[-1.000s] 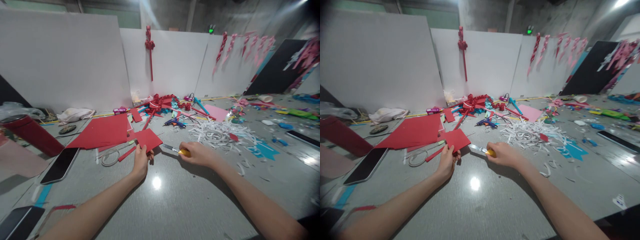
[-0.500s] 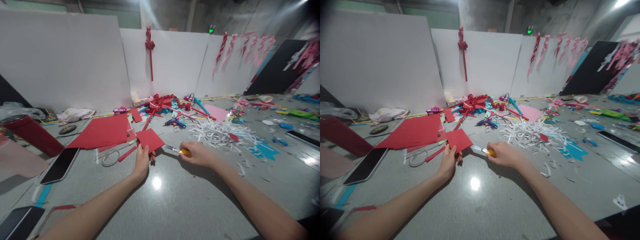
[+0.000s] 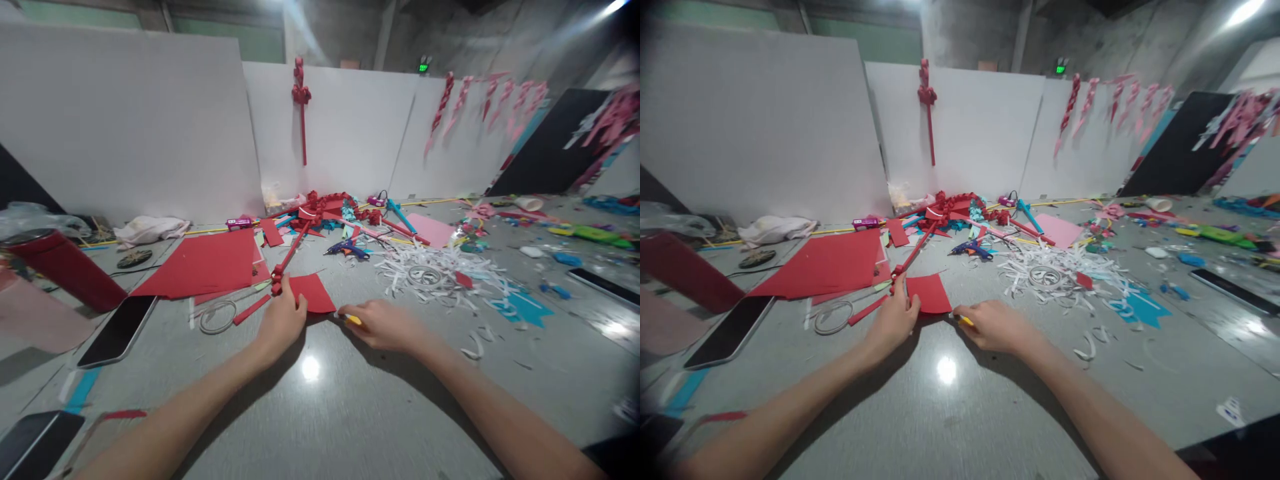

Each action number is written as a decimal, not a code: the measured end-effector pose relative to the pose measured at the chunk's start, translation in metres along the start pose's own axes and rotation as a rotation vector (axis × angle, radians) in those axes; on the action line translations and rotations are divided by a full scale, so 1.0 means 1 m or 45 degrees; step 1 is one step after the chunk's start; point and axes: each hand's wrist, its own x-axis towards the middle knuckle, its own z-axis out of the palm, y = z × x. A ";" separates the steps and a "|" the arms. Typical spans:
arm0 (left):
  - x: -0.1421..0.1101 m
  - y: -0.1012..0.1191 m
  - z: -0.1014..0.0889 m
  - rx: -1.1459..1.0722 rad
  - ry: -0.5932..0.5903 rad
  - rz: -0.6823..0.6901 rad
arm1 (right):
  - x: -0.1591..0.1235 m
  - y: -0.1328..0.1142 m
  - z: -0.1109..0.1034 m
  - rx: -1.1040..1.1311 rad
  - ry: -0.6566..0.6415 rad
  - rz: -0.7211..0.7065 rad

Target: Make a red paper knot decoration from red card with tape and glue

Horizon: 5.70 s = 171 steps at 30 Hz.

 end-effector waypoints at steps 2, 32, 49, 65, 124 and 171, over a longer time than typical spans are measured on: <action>0.000 0.012 -0.011 0.506 0.078 0.092 | 0.000 -0.002 0.001 -0.012 -0.026 0.004; 0.050 -0.017 0.077 0.865 -0.148 0.573 | 0.000 0.011 0.012 -0.074 -0.072 0.044; 0.052 -0.017 0.075 0.852 -0.180 0.604 | -0.007 0.049 -0.001 0.081 -0.224 0.098; 0.041 -0.028 0.047 0.912 -0.330 0.806 | -0.001 0.011 0.006 -0.067 -0.018 -0.168; 0.028 -0.045 0.026 0.892 -0.294 0.876 | 0.004 0.032 0.009 -0.057 -0.076 -0.192; 0.026 -0.048 0.033 0.849 -0.227 0.861 | 0.067 -0.018 0.010 -0.146 -0.039 0.285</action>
